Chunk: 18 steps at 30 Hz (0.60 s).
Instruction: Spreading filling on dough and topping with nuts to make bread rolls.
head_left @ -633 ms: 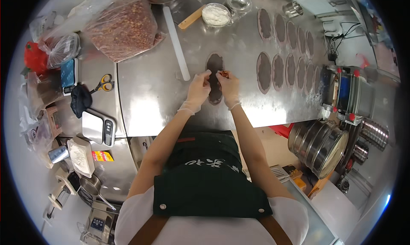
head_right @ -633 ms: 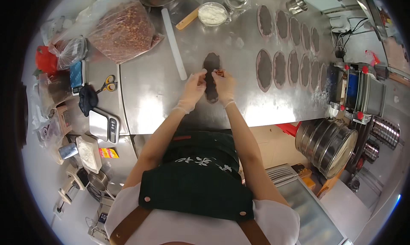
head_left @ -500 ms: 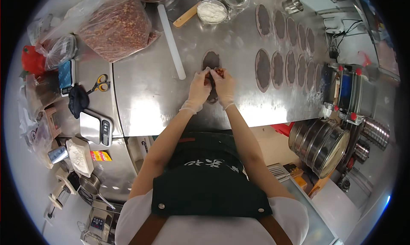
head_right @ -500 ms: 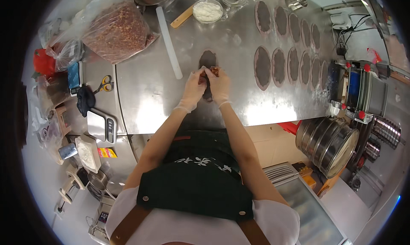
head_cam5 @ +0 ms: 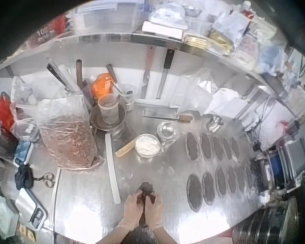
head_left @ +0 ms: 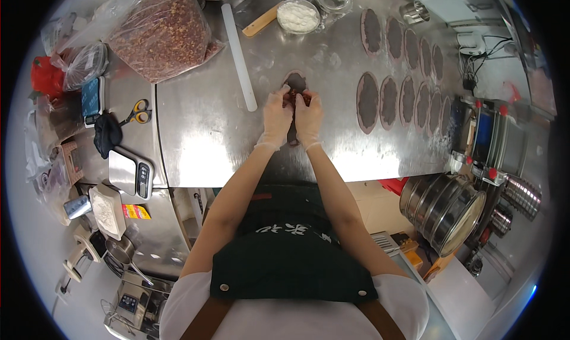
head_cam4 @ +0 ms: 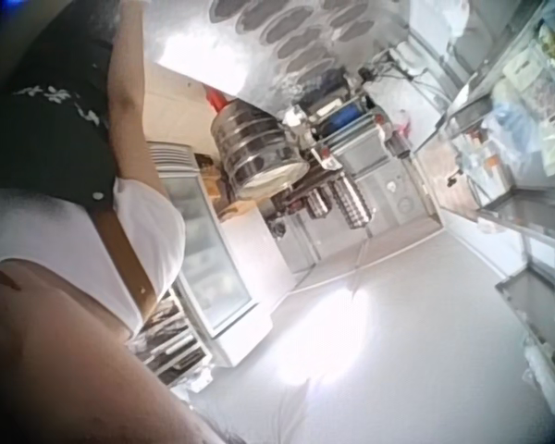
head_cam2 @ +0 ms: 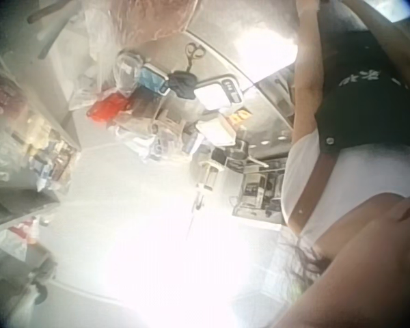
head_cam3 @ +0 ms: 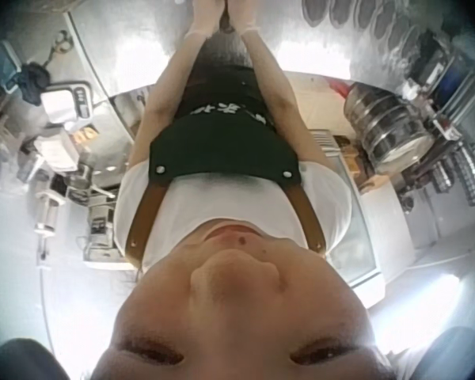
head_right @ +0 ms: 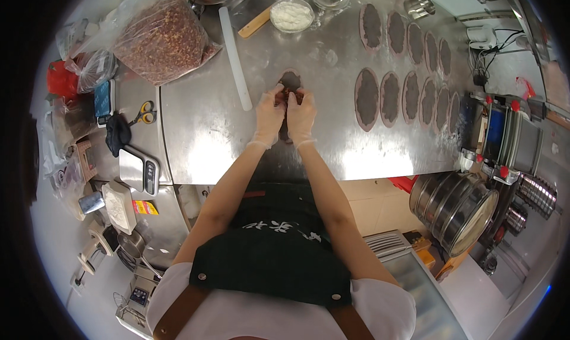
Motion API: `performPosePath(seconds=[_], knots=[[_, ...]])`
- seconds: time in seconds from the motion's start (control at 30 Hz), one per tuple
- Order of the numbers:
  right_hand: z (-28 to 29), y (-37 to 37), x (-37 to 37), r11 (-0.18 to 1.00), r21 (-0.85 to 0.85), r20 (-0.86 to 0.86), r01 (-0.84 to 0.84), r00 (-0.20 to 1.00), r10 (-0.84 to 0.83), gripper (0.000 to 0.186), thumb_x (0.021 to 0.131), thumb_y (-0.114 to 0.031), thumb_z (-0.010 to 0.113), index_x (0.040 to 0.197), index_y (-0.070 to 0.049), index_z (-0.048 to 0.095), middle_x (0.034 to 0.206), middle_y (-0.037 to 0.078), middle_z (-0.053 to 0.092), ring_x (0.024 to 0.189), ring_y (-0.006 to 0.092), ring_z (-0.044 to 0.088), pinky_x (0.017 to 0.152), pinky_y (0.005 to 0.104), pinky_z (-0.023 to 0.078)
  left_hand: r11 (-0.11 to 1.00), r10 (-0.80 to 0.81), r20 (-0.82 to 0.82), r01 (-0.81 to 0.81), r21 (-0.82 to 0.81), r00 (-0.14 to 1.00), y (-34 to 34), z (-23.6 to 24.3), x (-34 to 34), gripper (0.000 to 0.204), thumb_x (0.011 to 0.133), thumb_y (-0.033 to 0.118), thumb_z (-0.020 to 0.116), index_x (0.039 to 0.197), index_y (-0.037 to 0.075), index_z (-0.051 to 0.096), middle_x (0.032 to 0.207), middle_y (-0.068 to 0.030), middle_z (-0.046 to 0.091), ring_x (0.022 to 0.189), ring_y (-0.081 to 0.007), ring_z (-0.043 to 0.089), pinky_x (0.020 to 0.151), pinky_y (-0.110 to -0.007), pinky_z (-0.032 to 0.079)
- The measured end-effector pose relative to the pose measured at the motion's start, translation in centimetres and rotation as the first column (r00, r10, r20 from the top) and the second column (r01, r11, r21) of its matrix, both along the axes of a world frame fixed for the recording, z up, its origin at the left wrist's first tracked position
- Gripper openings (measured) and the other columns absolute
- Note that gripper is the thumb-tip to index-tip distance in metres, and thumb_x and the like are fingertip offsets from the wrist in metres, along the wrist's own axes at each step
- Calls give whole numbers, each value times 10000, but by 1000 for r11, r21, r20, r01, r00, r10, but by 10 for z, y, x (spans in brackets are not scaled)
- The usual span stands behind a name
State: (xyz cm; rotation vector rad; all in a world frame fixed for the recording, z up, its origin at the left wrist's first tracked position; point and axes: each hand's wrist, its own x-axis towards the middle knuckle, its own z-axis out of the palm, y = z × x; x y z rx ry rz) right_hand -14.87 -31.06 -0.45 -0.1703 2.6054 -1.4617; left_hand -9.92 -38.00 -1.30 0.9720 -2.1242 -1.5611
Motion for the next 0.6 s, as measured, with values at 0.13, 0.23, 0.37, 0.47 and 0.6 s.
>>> performPosePath(seconds=[0.13, 0.23, 0.37, 0.47, 0.6], knots=[[0, -8, -15, 999, 30, -28, 23, 999, -22, 184, 890, -159, 589, 972, 4, 612, 902, 212, 656, 836, 376, 633, 739, 418, 497, 998, 44, 26, -43, -38, 999, -10, 2, -13, 378, 788, -58, 575, 1156, 24, 608, 988, -147, 616, 858, -270, 637, 778, -363, 512], [-11, -8, -28, 999, 1, 92, 53, 994, -53, 180, 887, -145, 584, 984, 3, 615, 902, 212, 659, 841, 379, 633, 750, 424, 491, 993, -15, 89, 26, -119, 996, -13, 8, -23, 386, 787, -60, 568, 1159, 30, 617, 983, -150, 616, 866, -281, 634, 791, -360, 508], [-8, -13, -35, 999, 45, 7, -12, 1000, 12, 181, 895, -143, 567, 991, 2, 618, 907, 214, 658, 846, 380, 633, 762, 422, 489, 989, -29, 26, 33, -142, 999, -15, -5, -24, 368, 772, -59, 566, 1123, 32, 630, 984, -170, 610, 864, -332, 625, 781, -394, 506], [-5, -13, -37, 997, 29, -28, -70, 997, 71, 189, 910, -155, 546, 979, 5, 621, 895, 201, 663, 826, 348, 642, 741, 400, 495, 999, 27, -12, -28, -42, 1000, -14, -3, -22, 352, 786, -59, 550, 1117, 29, 632, 997, -176, 607, 885, -336, 622, 785, -398, 500], [-3, 4, -31, 995, -91, 183, -44, 981, 60, 169, 924, -125, 526, 982, 11, 607, 854, 137, 653, 735, 228, 617, 672, 335, 489, 999, 22, -11, -23, -41, 1000, -6, 6, -6, 355, 794, -66, 544, 1128, 27, 622, 1006, -178, 598, 924, -335, 606, 800, -390, 490]])
